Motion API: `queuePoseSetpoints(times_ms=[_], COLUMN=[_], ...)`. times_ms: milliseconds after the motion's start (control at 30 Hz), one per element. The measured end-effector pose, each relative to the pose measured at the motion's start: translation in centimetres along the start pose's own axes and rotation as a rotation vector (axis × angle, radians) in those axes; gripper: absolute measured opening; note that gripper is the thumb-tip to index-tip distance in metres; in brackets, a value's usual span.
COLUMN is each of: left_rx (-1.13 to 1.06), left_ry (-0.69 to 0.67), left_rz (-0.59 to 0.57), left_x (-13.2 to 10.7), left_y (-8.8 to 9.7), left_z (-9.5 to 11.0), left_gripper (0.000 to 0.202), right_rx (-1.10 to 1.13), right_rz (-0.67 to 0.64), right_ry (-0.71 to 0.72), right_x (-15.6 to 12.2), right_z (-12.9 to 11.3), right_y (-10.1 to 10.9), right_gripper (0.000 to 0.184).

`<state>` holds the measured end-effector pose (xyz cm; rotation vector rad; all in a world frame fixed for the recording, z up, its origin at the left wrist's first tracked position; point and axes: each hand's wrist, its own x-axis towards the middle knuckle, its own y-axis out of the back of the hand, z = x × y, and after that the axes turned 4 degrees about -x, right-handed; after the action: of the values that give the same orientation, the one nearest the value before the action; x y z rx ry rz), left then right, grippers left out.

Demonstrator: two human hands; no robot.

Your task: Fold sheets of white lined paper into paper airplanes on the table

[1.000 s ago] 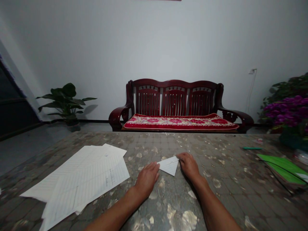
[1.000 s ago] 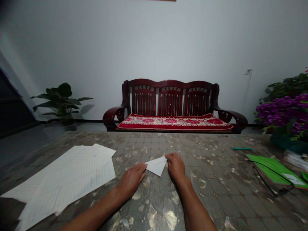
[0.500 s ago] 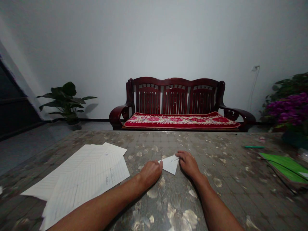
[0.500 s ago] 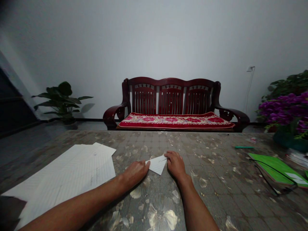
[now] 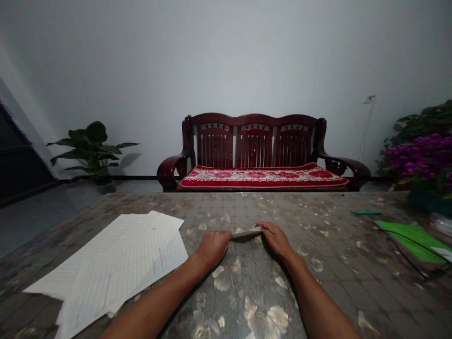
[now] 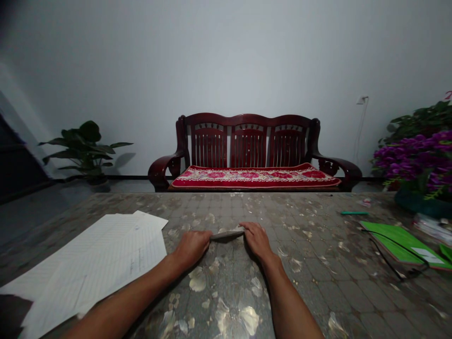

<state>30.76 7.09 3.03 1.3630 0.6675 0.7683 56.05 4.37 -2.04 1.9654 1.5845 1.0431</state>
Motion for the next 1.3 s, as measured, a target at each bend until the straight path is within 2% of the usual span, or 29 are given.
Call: queuePoseSetpoints(times_ms=[200, 367, 467, 567, 833, 1300], left_rx=[-0.193, -0.374, -0.504, -0.585, -0.659, -0.670], left_ry=[0.139, 0.164, 0.149, 0.155, 0.204, 0.232], left_rz=[0.110, 0.130, 0.157, 0.166, 0.173, 0.233], left_x=[-0.2, -0.2, 0.0, 0.1, 0.2, 0.2], left_y=[-0.4, -0.6, -1.1, -1.6, -1.6, -2.2], left_z=[-1.3, -1.8, -2.2, -2.4, -2.4, -2.0], left_gripper=[0.026, 0.025, 0.026, 0.027, 0.030, 0.035], right_rx=[0.485, 0.619, 0.644, 0.676, 0.690, 0.438], right_rz=[-0.076, -0.043, -0.077, -0.112, -0.154, -0.140], right_ry=[-0.126, -0.218, -0.278, -0.278, -0.254, -0.158], right_x=[0.5, 0.5, 0.4, 0.4, 0.3, 0.2], right_z=[-0.9, -1.2, -1.0, -0.9, -0.6, -0.2], right_y=[0.6, 1.5, 1.7, 1.5, 0.6, -0.5], right_gripper=[0.040, 0.044, 0.044, 0.041, 0.043, 0.039])
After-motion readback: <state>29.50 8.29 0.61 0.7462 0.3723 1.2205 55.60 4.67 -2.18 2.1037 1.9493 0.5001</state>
